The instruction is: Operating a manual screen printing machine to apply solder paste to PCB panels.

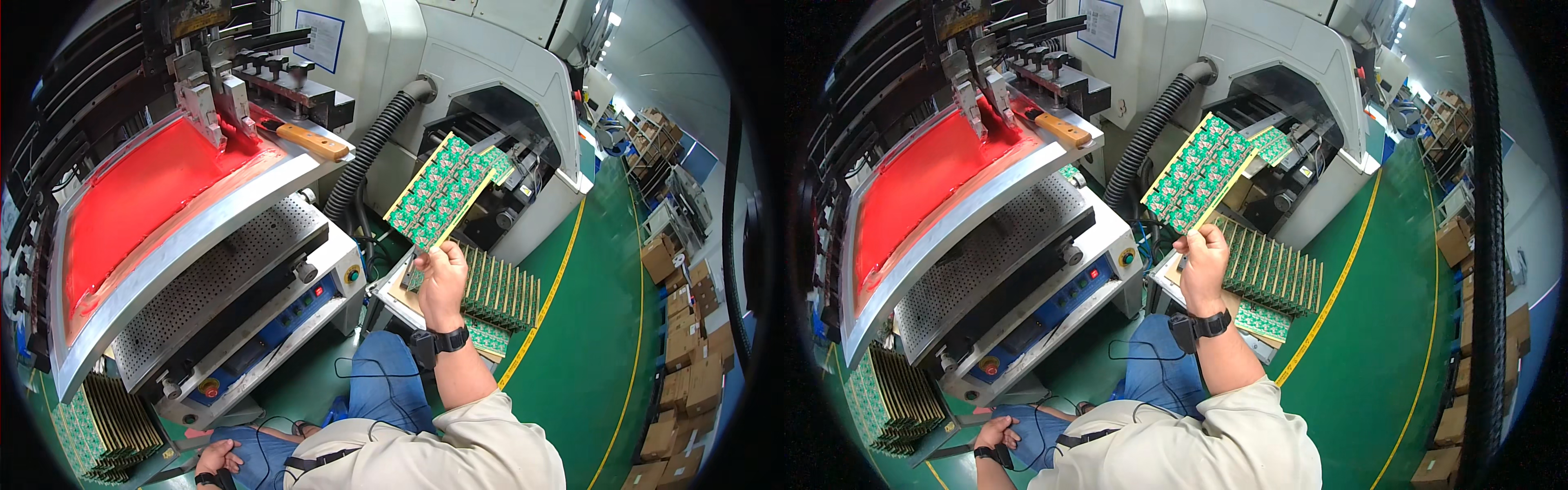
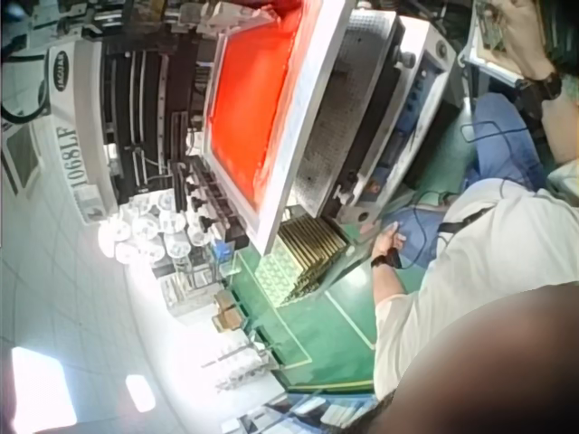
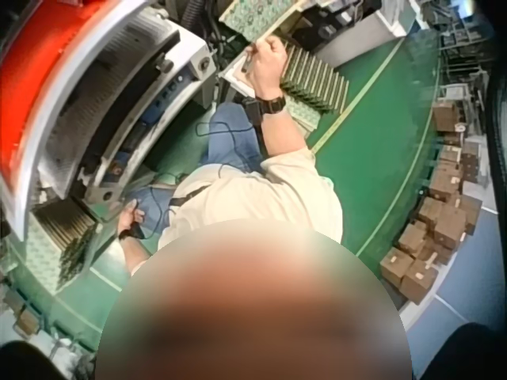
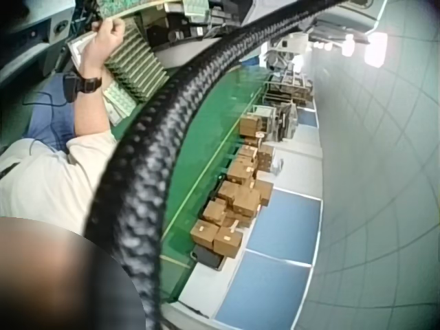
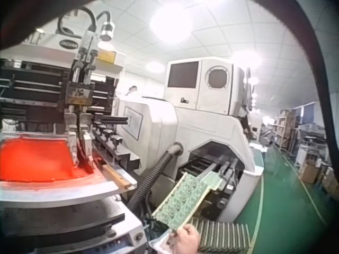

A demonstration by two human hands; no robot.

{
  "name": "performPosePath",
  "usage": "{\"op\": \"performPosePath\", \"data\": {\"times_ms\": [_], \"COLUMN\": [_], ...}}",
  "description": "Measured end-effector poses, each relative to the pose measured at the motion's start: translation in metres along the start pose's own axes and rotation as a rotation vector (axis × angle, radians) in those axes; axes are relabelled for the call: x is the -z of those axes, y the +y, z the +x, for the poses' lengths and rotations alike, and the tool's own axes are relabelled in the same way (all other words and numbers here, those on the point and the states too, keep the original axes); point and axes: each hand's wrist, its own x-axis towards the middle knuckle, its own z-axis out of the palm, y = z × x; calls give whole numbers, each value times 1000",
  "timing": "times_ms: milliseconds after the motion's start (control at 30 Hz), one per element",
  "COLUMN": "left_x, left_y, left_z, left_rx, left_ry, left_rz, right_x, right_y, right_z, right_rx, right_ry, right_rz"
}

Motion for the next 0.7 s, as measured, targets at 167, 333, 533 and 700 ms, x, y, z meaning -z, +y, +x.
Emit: {"op": "performPosePath", "data": {"times_ms": [167,333,533,700], "left_x": [0,6,6,5], "left_y": [0,-4,-1,1], "left_z": [1,8,5,5], "left_rx": [2,6,14,-2], "left_ry": [0,-18,-14,-8], "left_rz": [7,9,10,30], "right_x": [7,11,16,15], "right_y": [7,10,9,7], "right_z": [7,19,29,32], "right_rx": [-47,-79,-105,-96], "right_ry": [18,66,82,108], "right_rz": [16,40,55,61]}}
